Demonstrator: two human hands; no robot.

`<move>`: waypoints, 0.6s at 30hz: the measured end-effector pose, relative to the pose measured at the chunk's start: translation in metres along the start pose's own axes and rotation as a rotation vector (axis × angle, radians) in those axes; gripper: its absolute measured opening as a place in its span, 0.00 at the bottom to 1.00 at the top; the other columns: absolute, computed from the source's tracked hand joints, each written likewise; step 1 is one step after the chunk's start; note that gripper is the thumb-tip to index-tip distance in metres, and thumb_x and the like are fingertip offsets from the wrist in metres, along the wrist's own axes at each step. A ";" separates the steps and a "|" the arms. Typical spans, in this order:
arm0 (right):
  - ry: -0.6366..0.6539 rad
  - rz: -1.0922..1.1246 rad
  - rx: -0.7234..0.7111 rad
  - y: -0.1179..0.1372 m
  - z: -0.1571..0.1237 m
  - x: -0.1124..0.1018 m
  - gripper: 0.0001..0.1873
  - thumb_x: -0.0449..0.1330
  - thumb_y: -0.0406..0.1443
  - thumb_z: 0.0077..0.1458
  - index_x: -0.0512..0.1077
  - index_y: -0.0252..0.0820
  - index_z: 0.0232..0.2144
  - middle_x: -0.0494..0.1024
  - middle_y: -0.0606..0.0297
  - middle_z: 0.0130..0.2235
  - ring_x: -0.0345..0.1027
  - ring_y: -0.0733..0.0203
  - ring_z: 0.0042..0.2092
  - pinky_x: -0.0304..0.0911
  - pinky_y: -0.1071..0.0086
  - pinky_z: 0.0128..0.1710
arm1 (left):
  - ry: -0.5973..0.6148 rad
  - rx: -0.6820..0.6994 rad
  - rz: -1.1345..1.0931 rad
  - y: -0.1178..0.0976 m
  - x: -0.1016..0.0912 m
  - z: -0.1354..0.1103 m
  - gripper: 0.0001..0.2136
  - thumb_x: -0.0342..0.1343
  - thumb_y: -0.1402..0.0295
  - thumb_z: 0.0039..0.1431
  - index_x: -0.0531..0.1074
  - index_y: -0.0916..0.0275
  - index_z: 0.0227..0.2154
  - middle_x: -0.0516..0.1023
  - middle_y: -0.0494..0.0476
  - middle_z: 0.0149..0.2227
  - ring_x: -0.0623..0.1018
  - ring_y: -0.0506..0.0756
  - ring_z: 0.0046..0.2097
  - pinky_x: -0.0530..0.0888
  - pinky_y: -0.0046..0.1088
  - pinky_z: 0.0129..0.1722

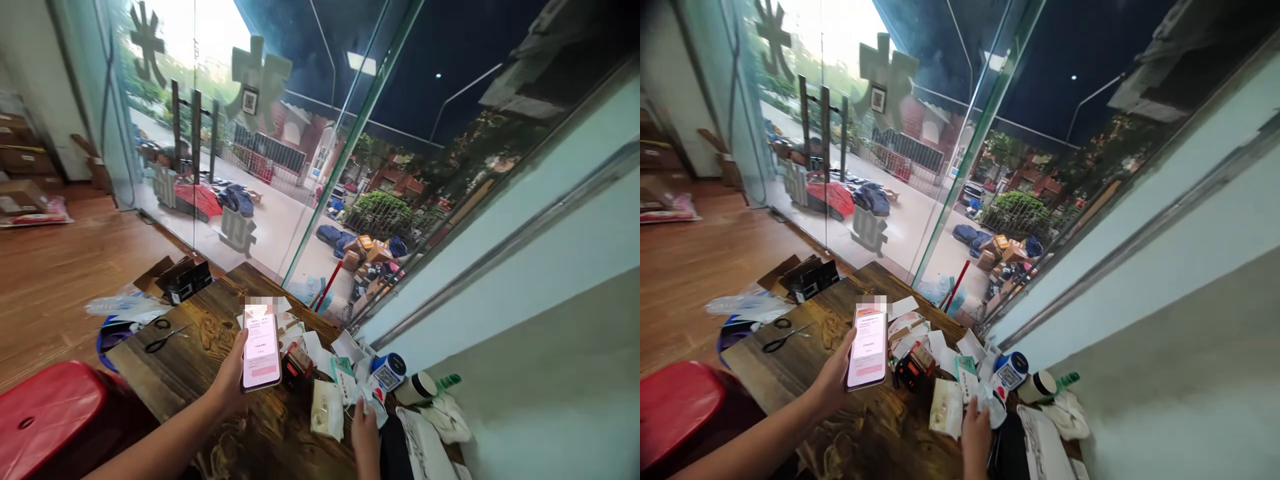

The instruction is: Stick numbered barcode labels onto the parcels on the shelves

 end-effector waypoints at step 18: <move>0.853 0.428 -0.517 0.166 -0.239 0.292 0.22 0.58 0.52 0.49 0.78 0.41 0.32 0.82 0.55 0.31 0.76 0.51 0.33 0.72 0.61 0.34 | 0.045 0.253 0.065 -0.164 -0.103 -0.043 0.40 0.60 0.72 0.45 0.48 0.57 0.61 0.79 0.55 0.38 0.79 0.57 0.33 0.73 0.28 0.30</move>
Point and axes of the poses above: each hand's wrist, its own z-axis towards the middle knuckle, its own x-axis out of the palm, y = z × x, the point moved 10 cm from there along z, towards the middle knuckle
